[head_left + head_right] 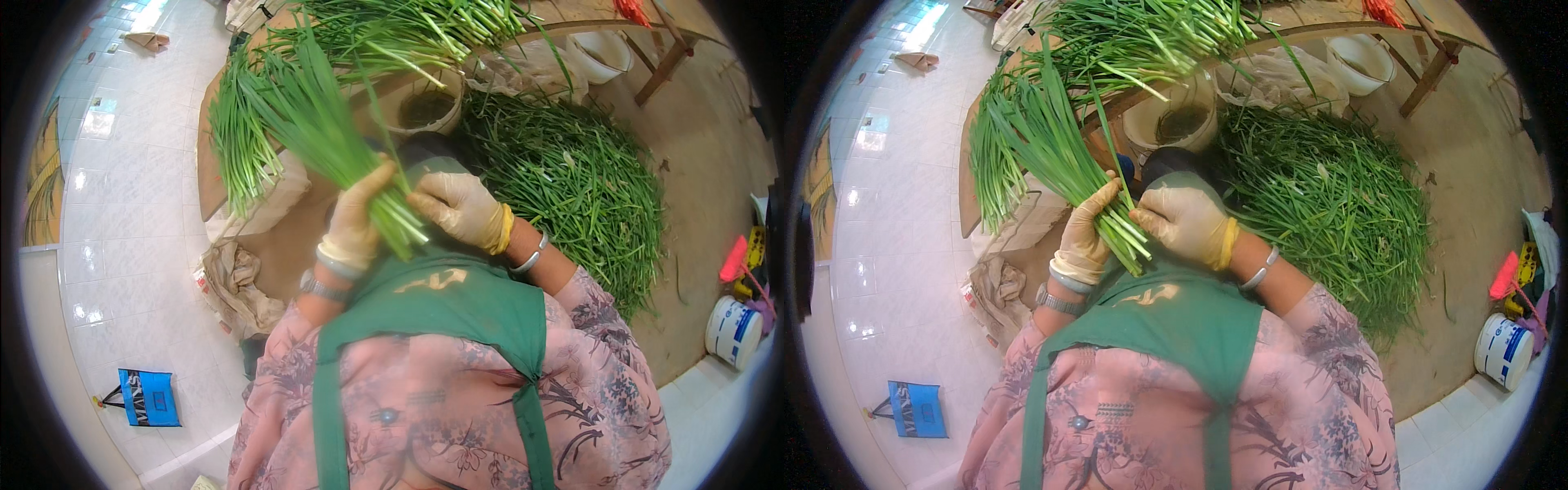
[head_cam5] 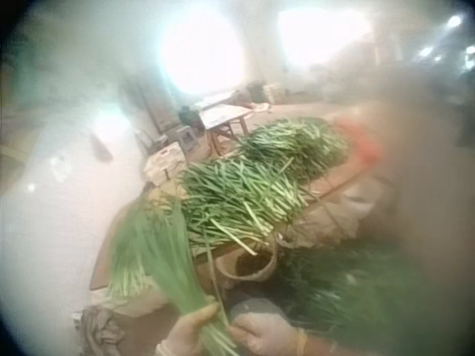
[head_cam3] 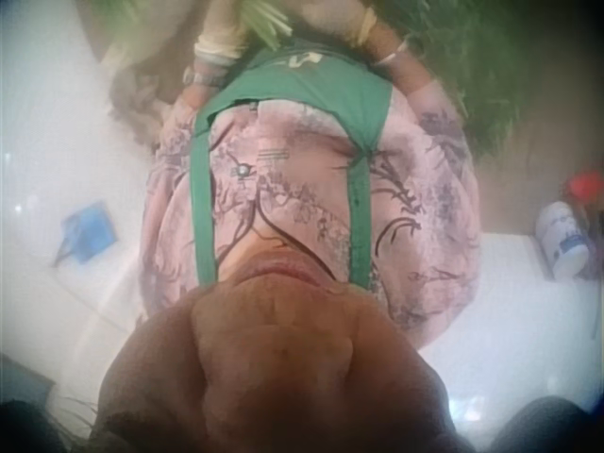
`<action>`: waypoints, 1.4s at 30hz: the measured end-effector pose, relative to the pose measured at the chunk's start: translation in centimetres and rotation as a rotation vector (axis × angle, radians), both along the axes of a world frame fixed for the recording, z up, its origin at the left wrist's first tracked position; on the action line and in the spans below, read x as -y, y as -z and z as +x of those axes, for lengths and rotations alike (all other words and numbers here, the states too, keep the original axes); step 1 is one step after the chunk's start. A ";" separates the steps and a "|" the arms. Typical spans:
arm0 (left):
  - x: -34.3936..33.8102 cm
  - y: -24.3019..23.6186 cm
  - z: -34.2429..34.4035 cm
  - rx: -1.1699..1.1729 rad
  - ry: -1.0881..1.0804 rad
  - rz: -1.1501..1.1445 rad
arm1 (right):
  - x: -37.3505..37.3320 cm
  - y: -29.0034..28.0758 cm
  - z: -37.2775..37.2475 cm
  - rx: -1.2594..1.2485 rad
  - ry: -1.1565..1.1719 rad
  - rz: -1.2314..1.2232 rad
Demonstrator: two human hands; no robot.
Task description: The person trims the root ends of green onions using a knife on a wooden table. They repeatedly pick up bunches, align the stems, cut the ends, and place the trimmed onions back on the table.
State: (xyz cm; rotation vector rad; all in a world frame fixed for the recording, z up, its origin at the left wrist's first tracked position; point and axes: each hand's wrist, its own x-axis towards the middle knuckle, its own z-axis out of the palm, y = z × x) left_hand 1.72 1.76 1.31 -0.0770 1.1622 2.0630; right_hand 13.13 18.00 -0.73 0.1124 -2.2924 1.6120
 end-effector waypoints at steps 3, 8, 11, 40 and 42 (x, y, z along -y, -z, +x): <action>-0.2 0.8 -0.2 0.012 0.012 0.014 | 0.2 -0.2 0.8 -0.062 0.081 0.102; -0.2 0.6 -0.7 0.106 -0.013 0.036 | -0.3 -1.5 4.9 -0.076 0.042 0.043; -0.3 0.8 -0.8 0.108 -0.037 0.057 | -2.8 0.3 5.8 0.085 0.135 -0.042; 1.3 0.3 -1.5 0.090 0.232 0.348 | -6.2 0.7 4.1 0.666 0.096 0.456; 1.6 0.3 -1.4 0.076 0.261 0.325 | -6.8 2.1 2.9 0.304 0.020 0.087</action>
